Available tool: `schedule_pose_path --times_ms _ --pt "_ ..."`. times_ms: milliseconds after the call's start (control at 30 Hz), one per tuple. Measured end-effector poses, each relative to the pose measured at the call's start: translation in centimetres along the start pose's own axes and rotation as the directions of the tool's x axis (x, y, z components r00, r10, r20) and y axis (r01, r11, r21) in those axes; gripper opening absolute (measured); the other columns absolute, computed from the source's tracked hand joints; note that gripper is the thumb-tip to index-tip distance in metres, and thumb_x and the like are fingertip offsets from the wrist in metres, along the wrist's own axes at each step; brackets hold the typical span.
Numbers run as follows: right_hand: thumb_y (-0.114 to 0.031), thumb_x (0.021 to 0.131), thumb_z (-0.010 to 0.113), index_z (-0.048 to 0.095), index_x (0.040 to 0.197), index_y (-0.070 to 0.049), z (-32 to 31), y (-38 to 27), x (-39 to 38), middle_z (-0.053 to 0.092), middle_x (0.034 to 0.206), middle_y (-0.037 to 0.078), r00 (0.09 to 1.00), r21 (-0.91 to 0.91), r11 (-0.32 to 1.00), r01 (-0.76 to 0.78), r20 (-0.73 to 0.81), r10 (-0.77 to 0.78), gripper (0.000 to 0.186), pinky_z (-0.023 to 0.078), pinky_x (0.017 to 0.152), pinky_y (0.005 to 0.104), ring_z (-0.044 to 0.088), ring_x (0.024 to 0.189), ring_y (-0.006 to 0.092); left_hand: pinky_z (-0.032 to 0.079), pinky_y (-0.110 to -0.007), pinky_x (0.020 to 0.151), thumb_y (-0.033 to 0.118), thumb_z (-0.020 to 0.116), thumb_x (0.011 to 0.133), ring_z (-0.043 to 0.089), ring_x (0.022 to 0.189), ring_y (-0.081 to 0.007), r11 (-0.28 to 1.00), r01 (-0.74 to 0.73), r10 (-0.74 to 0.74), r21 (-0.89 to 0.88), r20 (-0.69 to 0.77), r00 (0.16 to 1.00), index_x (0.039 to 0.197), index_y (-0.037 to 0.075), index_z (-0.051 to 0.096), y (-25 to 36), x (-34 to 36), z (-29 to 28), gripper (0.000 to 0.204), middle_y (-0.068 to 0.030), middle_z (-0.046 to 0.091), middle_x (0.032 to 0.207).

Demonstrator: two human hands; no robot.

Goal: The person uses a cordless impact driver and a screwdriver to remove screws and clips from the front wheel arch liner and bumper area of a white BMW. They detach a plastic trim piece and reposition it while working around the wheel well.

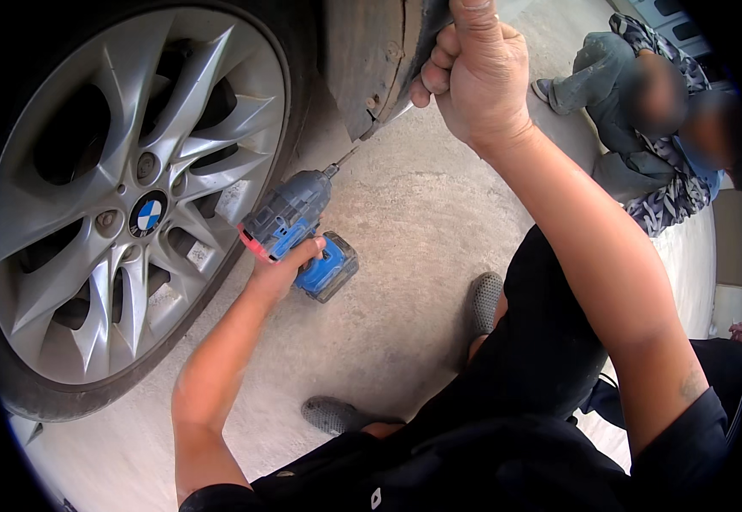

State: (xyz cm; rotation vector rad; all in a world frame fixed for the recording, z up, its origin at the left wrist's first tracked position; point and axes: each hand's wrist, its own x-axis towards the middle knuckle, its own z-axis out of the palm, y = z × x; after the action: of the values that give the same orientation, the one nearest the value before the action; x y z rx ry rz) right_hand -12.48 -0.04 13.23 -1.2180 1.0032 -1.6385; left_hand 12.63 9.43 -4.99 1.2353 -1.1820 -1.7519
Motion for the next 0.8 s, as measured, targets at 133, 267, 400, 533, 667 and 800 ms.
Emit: schedule_pose_path --times_ms 133,267,400,533,667,800 --pt "-0.064 0.086 0.075 0.049 0.06 -0.016 0.4 -0.3 0.2 0.047 0.052 -0.001 0.999 -0.086 0.996 -0.016 -0.039 0.013 0.06 0.039 0.036 0.0286 0.048 0.041 0.0119 0.05 -0.029 0.08 0.021 0.082 0.089 0.062 0.091 -0.0098 0.983 -0.151 0.167 0.106 -0.161 0.973 0.106 0.008 0.07 -2.2 -0.3 -0.6 0.024 0.001 0.068 0.096" --pt "-0.068 0.083 0.075 0.048 0.058 -0.016 0.0 -0.3 0.5 0.048 0.052 -0.001 0.991 -0.041 0.99 -0.136 -0.01 0.136 0.064 0.04 0.038 0.0285 0.048 0.04 0.0119 0.05 -0.032 0.091 0.016 0.08 0.091 0.062 0.097 -0.014 0.924 -0.3 0.339 0.238 -0.146 0.929 0.108 0.006 0.069 -4.9 -0.1 -1.2 0.022 -0.0015 0.068 0.102" --pt "-0.069 0.083 0.074 0.051 0.06 -0.015 -0.1 -0.4 0.5 0.05 0.055 -0.002 0.988 -0.061 0.988 -0.144 0.046 0.147 0.063 0.043 0.041 0.028 0.049 0.043 0.0101 0.05 -0.035 0.093 0.019 0.079 0.092 0.063 0.103 -0.0166 0.865 -0.316 0.344 0.389 -0.002 0.939 0.116 0.007 0.068 -4.8 -1.2 -0.4 0.029 -0.004 0.07 0.108" --pt "-0.069 0.084 0.073 0.056 0.064 -0.015 0.6 -0.2 0.8 0.049 0.056 -0.004 0.984 -0.046 0.988 -0.149 0.088 0.153 0.06 0.043 0.043 0.0268 0.049 0.044 0.0088 0.051 -0.038 0.095 0.025 0.08 0.092 0.064 0.11 -0.0219 0.86 -0.212 0.251 0.464 -0.021 0.968 0.121 0.006 0.066 -6.1 -1.3 0.6 0.038 -0.0088 0.07 0.115" --pt "-0.068 0.084 0.074 0.056 0.064 -0.015 0.8 0.1 1.1 0.049 0.055 -0.004 0.971 -0.005 0.981 -0.196 0.136 0.194 0.059 0.044 0.042 0.0276 0.049 0.044 0.0092 0.051 -0.039 0.095 0.029 0.081 0.09 0.065 0.11 -0.0259 0.882 -0.215 0.275 0.418 -0.088 0.957 0.124 0.004 0.065 -7.7 -1.3 0.9 0.046 -0.0131 0.07 0.119" --pt "-0.065 0.084 0.076 0.055 0.062 -0.013 0.1 0.0 1.0 0.05 0.054 -0.001 0.962 -0.001 0.974 -0.225 0.157 0.222 0.06 0.046 0.043 0.0282 0.051 0.044 0.0111 0.052 -0.038 0.095 0.019 0.078 0.09 0.065 0.11 -0.0246 0.776 -0.298 0.266 0.556 0.141 0.954 0.126 0.002 0.064 -7.2 -1.7 -1.3 0.042 -0.0126 0.07 0.122"
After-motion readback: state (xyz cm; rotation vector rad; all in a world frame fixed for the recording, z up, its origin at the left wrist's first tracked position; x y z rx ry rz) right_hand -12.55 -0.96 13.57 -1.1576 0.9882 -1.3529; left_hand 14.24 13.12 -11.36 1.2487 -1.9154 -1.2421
